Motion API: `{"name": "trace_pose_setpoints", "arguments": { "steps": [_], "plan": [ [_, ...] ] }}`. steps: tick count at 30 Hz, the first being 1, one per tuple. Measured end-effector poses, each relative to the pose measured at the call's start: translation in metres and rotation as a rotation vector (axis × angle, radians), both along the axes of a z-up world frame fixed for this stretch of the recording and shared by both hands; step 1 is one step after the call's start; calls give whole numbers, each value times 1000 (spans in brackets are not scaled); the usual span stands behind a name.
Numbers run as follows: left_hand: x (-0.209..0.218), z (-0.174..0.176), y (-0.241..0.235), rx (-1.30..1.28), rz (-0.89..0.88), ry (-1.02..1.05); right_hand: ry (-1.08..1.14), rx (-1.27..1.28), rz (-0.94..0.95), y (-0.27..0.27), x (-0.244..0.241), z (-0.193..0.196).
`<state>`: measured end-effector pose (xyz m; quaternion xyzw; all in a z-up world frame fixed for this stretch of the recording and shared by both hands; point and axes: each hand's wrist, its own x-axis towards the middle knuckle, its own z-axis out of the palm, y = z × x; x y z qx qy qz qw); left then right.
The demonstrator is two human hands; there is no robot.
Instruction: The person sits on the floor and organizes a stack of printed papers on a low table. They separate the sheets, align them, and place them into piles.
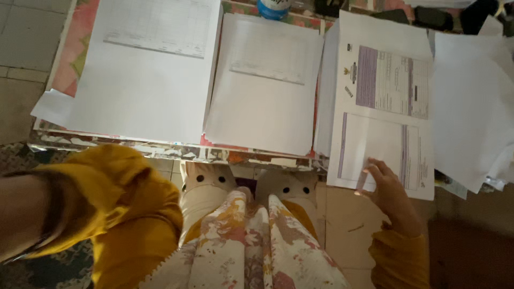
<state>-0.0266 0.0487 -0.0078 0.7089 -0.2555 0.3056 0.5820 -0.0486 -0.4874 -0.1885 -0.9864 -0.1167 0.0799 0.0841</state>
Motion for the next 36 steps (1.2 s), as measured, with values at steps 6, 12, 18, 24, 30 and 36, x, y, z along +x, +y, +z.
{"name": "trace_pose_setpoints", "arguments": {
  "steps": [6,12,18,24,30,36],
  "plan": [
    [-15,-4,41,-50,-8,35,39,-34,-62,-5,2,-6],
    [13,-85,-41,-8,-260,485,81,199,-44,-7,-3,12],
    [-19,-205,-78,253,-376,699,5,189,-87,-7,3,6],
    [-15,-227,-63,255,-319,801,-318,-90,-271,-8,37,-14],
    [-9,-222,-37,280,-238,758,-7,-237,-244,-16,23,-18],
    [-12,-215,-51,230,-303,786,-182,-184,-257,-19,20,-25]
  ]
}}
